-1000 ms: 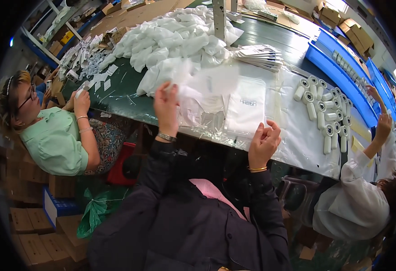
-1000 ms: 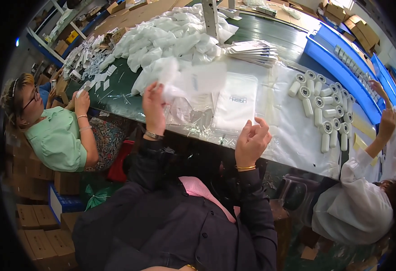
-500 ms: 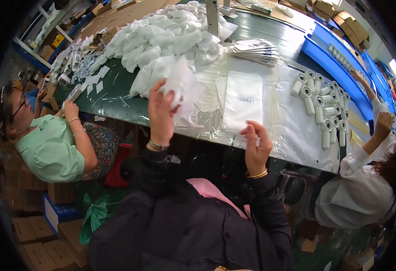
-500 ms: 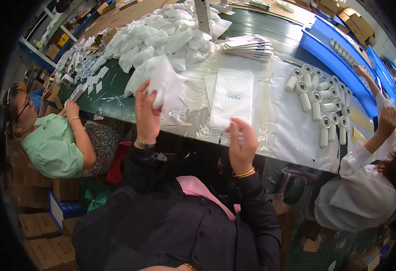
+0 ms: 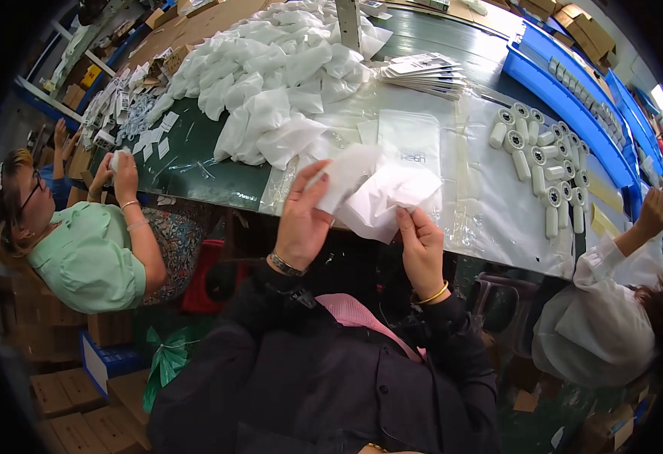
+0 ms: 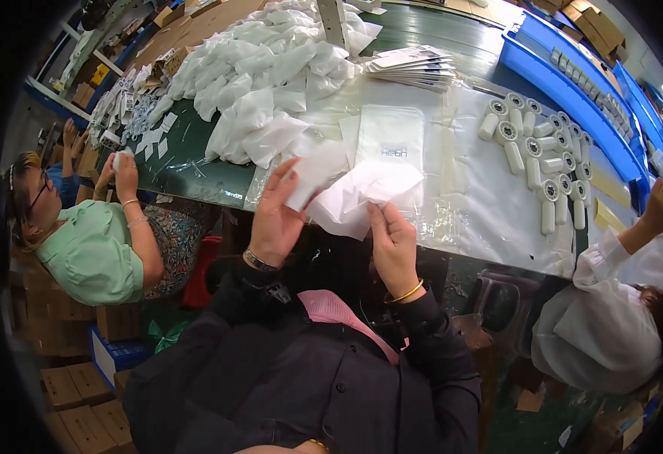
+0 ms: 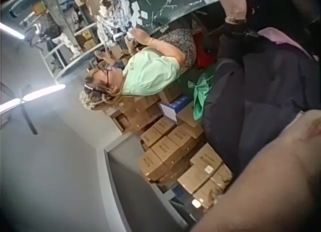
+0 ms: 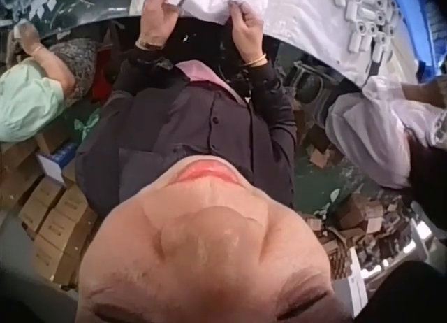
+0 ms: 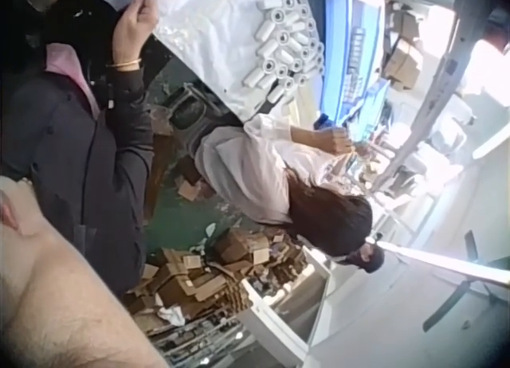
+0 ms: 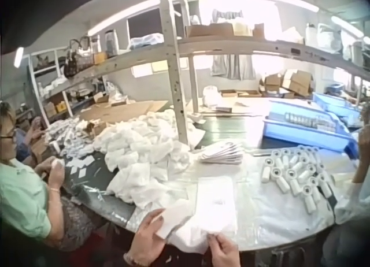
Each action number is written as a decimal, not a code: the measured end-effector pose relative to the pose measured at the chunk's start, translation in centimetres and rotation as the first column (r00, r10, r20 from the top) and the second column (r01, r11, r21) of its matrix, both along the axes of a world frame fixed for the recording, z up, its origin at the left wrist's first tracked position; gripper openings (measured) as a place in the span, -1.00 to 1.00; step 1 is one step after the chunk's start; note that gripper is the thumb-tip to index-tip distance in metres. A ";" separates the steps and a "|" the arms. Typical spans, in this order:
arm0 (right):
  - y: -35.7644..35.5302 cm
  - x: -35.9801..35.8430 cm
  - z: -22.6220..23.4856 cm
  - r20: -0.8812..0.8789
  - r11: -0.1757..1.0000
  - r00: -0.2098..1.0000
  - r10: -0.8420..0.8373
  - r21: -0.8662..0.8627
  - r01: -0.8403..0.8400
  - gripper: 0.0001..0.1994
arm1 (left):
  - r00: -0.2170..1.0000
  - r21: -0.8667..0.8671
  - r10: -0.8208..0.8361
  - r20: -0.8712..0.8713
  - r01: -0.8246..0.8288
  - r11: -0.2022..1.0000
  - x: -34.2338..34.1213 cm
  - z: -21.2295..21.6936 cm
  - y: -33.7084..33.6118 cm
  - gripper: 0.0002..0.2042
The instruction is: Manually placing small white circular components into plastic bags at a factory workstation.
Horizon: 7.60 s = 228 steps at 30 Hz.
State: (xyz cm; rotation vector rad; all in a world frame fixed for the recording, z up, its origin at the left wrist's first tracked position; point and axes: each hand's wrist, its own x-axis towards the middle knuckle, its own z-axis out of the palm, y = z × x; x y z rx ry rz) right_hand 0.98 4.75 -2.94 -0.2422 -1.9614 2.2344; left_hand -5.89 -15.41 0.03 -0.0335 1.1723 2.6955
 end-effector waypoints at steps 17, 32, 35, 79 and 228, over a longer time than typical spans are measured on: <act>2.6 2.2 -2.0 -0.257 0.996 0.965 -0.057 0.045 0.070 -0.73 | 0.620 -0.735 0.488 -0.614 -0.674 -0.069 -22.4 -8.2 -19.8 -0.51; 2.6 -6.3 7.8 -0.456 0.972 0.882 -0.117 -0.235 0.007 -0.68 | 0.785 -0.550 0.207 -0.584 -0.570 0.611 -5.6 -0.6 -2.7 -0.41; 4.2 -5.9 5.4 -0.361 0.961 0.924 -0.125 -0.277 0.022 -0.77 | 0.914 -0.346 0.047 -0.403 -0.200 0.917 -2.8 0.4 1.0 -0.34; 8.2 -5.1 0.6 0.130 0.886 0.989 -0.072 0.464 0.004 -0.26 | 0.684 -0.744 -0.347 -0.642 -0.448 0.496 -2.6 -2.5 6.0 -0.61; 3.2 0.0 -0.2 -0.455 0.558 0.883 -0.114 0.706 0.436 -0.53 | 0.494 -0.646 -0.418 -0.762 -0.539 0.541 -1.5 -3.5 5.9 -0.88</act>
